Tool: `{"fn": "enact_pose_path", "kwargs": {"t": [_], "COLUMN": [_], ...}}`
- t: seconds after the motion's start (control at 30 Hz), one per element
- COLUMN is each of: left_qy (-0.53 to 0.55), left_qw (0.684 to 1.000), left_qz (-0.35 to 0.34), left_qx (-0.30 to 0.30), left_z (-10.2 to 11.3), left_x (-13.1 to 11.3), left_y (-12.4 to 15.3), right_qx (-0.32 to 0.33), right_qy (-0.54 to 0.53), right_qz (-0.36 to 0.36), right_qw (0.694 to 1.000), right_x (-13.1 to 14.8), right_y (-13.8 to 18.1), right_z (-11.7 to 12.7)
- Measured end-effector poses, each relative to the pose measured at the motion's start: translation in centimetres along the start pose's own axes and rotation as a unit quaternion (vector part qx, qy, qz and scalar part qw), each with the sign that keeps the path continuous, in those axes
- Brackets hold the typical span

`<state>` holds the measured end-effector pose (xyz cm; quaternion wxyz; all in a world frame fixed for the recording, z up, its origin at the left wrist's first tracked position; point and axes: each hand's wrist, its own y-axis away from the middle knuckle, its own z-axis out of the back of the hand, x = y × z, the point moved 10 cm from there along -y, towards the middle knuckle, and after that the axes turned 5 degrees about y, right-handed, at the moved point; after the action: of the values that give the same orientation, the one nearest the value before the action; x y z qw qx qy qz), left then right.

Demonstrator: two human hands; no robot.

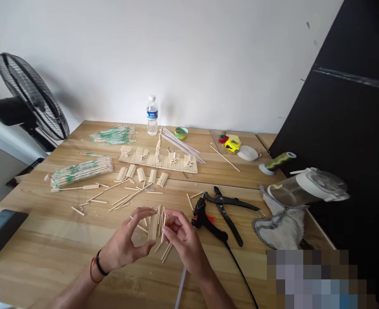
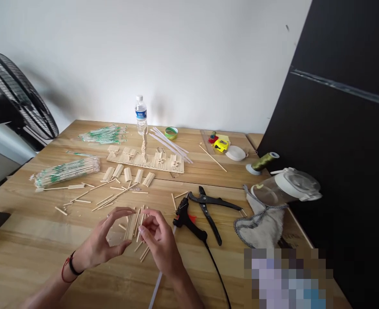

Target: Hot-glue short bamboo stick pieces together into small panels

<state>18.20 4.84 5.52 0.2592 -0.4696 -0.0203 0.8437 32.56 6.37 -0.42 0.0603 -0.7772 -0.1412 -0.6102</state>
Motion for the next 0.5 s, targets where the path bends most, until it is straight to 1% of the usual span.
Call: {"fn": "enact_pose_path", "kwargs": {"t": [0.1,0.2,0.33,0.5], "left_qy": [0.033,0.06,0.093,0.111], "left_qw": [0.999,0.997,0.995,0.993], "left_qz": [-0.028,-0.039,-0.032,-0.02], "left_qx": [0.008,0.017,0.026,0.034], "left_z": [-0.3,-0.7,-1.1,-1.6], "left_x": [-0.1,-0.2,0.2,1.0], "left_y": [-1.7,-2.8,-3.1,-2.7], "right_qx": [-0.024,-0.044,-0.054,-0.048], "right_qy": [-0.007,-0.01,-0.01,0.002], "right_qz": [-0.003,-0.005,-0.006,-0.018], "right_qw": [1.0,0.999,0.998,0.999], "right_x": [-0.4,-0.7,-1.0,-1.3], "right_y": [-0.3,-0.8,-1.2,-1.2], "right_z": [0.8,1.6,2.0,1.7]}}
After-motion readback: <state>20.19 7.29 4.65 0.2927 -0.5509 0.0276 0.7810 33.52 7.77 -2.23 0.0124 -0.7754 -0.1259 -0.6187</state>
